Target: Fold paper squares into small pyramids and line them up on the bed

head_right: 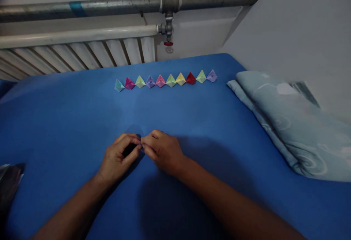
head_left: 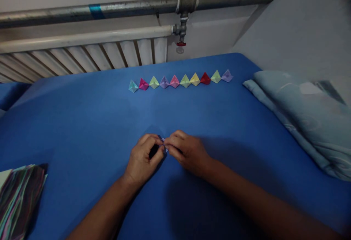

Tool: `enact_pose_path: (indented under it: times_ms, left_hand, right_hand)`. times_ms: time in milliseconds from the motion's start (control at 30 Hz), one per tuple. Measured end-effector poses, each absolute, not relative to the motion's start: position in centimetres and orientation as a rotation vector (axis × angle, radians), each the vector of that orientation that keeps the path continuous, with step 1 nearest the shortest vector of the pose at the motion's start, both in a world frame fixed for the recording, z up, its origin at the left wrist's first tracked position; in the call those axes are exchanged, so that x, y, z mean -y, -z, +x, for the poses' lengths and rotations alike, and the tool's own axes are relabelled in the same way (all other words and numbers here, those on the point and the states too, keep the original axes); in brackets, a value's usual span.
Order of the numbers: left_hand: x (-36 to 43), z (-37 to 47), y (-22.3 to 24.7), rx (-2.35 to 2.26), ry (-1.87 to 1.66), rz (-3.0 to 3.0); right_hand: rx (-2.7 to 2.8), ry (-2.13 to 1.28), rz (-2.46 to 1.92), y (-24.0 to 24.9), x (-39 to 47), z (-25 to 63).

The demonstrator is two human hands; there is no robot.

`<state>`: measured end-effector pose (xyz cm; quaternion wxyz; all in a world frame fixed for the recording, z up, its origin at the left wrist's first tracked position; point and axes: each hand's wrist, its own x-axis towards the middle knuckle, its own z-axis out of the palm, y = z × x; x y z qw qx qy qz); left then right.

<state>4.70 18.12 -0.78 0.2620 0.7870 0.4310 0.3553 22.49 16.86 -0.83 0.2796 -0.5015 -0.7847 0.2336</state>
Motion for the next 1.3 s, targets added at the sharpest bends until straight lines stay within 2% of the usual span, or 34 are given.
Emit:
enact_pose_path:
  times_ms: [867,1300]
  left_hand:
    - [-18.2,3.9,0.4,-1.358,-1.044,1.977]
    - [-16.7,4.7,0.0,-1.529,-0.894,1.969]
  right_hand:
    - [1.928,-0.601,-1.294,0.6,-16.7,22.9]
    - [1.909,-0.525,-1.138,0.3,-15.8,22.2]
